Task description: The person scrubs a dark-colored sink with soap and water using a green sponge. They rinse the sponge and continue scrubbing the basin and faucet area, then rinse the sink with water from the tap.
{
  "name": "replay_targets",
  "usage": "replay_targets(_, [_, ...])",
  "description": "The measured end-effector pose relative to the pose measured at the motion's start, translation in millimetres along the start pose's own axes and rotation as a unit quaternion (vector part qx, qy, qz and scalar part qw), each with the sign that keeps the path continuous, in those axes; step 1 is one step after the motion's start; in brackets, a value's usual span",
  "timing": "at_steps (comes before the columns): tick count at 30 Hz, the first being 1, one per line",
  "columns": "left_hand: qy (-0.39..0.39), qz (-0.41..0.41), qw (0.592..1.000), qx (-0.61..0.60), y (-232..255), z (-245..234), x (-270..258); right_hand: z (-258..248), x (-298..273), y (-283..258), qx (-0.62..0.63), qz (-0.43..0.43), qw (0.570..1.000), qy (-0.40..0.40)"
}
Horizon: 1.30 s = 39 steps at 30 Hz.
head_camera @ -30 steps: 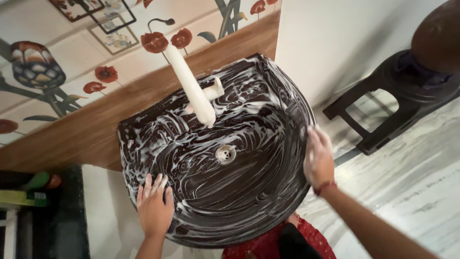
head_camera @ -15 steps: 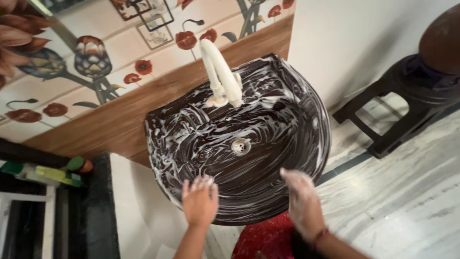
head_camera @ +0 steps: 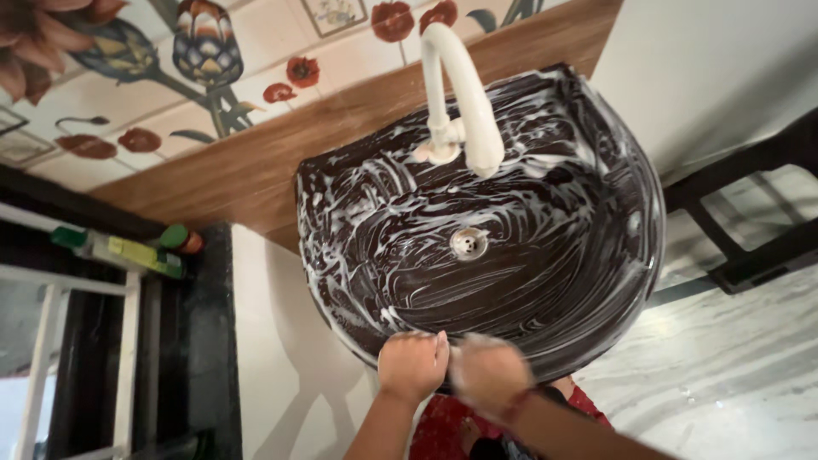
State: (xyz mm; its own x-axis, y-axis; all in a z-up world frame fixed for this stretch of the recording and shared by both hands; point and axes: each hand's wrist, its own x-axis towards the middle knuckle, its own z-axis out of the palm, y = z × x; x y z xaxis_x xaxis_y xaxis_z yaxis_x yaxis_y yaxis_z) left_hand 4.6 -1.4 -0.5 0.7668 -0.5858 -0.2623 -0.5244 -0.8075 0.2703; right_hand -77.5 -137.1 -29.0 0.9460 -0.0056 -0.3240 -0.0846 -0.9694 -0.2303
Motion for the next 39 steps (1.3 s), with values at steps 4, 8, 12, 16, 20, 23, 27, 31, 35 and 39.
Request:
replay_targets(4, [0.137,0.042,0.990,-0.005,-18,-6,4,-5,8,-19,0.018,-0.110,0.993,0.043])
replay_targets(8, [0.085,0.025,0.996,0.023,-29,-12,12,-39,-8,119,0.158,-0.156,0.975,0.005])
replay_targets(12, [0.120,0.040,0.992,0.011,-36,-15,14,-123,37,279,-0.344,-0.083,0.932,-0.076])
replay_targets(16, [0.146,0.061,0.987,-0.038,-39,-15,16,-120,54,280,-0.241,-0.106,0.961,0.081])
replay_targets(20, [0.176,0.044,0.983,-0.024,-47,-8,18,-66,28,155,-0.124,-0.033,0.991,-0.039])
replay_targets(23, [0.223,0.053,0.973,-0.008,-44,-3,20,-31,25,46,-0.012,-0.056,0.998,0.006])
replay_targets(27, [0.106,-0.036,0.994,0.019,-29,-22,21,3,51,10,0.125,-0.110,0.986,0.004])
replay_targets(31, [-0.025,-0.098,0.995,-0.004,10,-46,18,28,86,102,0.520,-0.034,0.836,-0.172])
replay_targets(35, [-0.176,0.078,0.980,-0.054,64,-20,23,5,75,170,-0.011,-0.008,0.995,-0.099])
replay_targets(39, [-0.066,0.215,0.960,-0.166,79,8,19,-46,33,158,-0.122,0.043,0.977,-0.171])
